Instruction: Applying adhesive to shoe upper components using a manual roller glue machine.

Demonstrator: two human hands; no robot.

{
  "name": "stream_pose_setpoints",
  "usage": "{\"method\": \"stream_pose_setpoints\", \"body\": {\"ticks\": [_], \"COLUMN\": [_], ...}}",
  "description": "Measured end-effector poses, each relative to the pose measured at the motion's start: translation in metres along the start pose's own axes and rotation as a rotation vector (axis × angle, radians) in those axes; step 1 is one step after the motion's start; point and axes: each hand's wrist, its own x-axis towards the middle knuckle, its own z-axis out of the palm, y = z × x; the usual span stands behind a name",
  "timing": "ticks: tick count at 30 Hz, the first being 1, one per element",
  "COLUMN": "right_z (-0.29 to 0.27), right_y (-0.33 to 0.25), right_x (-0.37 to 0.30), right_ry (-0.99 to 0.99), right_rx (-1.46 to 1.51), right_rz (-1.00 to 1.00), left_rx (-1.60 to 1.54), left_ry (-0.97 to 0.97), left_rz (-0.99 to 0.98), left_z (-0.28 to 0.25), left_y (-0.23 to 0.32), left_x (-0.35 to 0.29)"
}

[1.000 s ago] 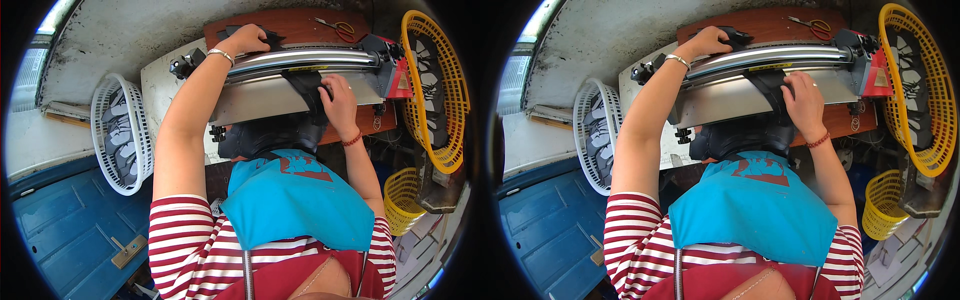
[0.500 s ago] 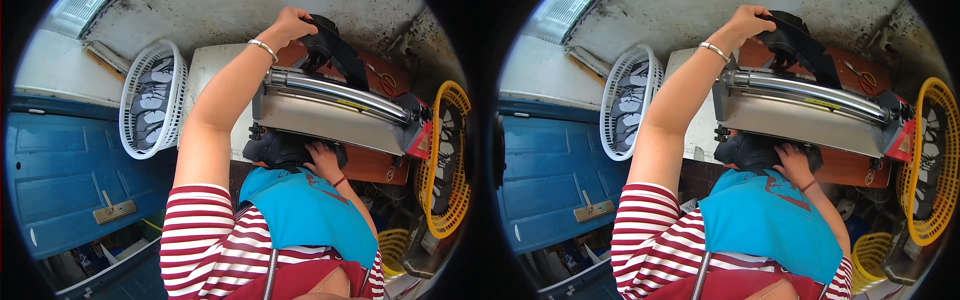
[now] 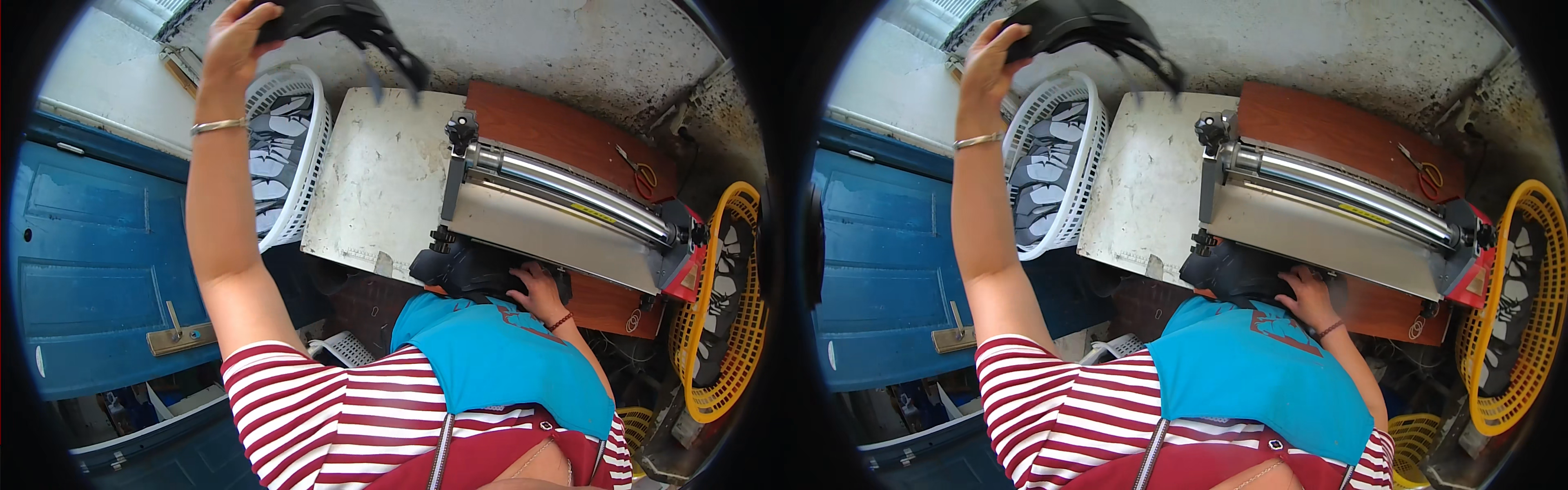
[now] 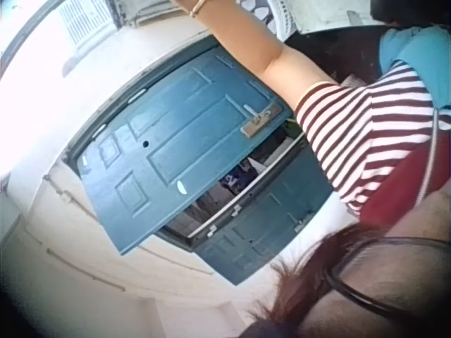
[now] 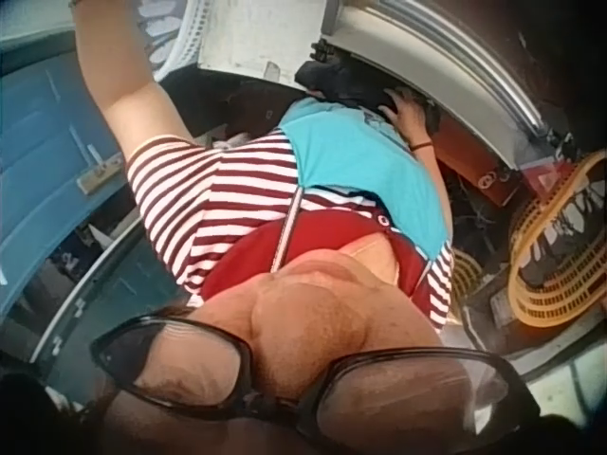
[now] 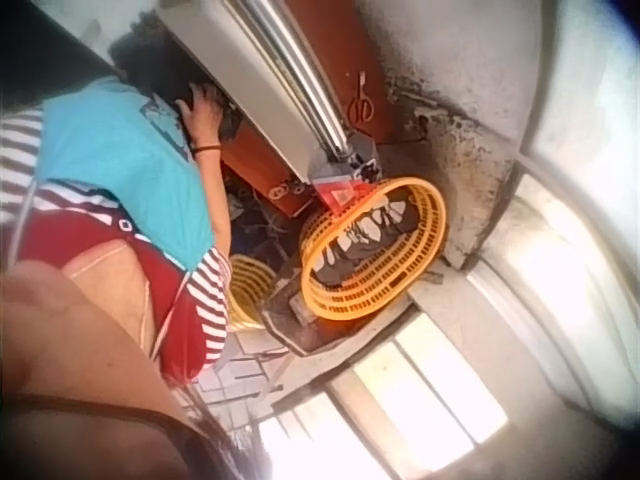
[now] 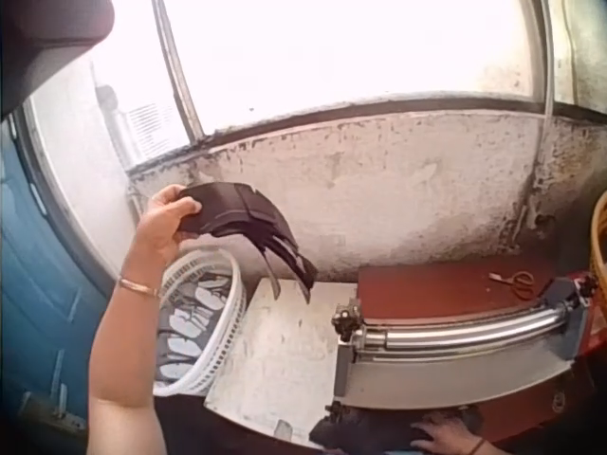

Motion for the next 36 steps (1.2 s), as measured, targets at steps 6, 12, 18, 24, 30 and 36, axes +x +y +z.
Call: {"method": "stream_pose_setpoints", "body": {"ticks": [6,12,18,24,30,36], "right_z": [0.004,0.005,0.007,0.015,-0.02,-0.068], "right_y": [-0.003,-0.005,-0.004,-0.005,-0.027,-0.054], "right_x": [0.006,0.011,0.0,-0.004,-0.001,-0.015], "right_ry": [-0.022,-0.01,0.028,0.142,0.275,0.494], "right_rx": [-0.039,-0.144,-0.176,-0.106,-0.066,0.09], "right_rz": [0.001,-0.049,-0.092,-0.219,-0.187,-0.189], "left_rx": [0.585,0.964,0.987,0.816,0.248,0.227], "left_ry": [0.298,-0.12,-0.212,-0.186,-0.378,-0.574], "left_rz": [0.3,0.103,-0.048,0.109,0.24,0.21], "left_z": [-0.095,-0.156,-0.075,0.001,0.098,0.204], "left_y": [-0.045,-0.241,-0.286,-0.217,-0.102,-0.055], "left_x": [0.038,0.054,-0.012,-0.017,-0.046,-0.093]}}
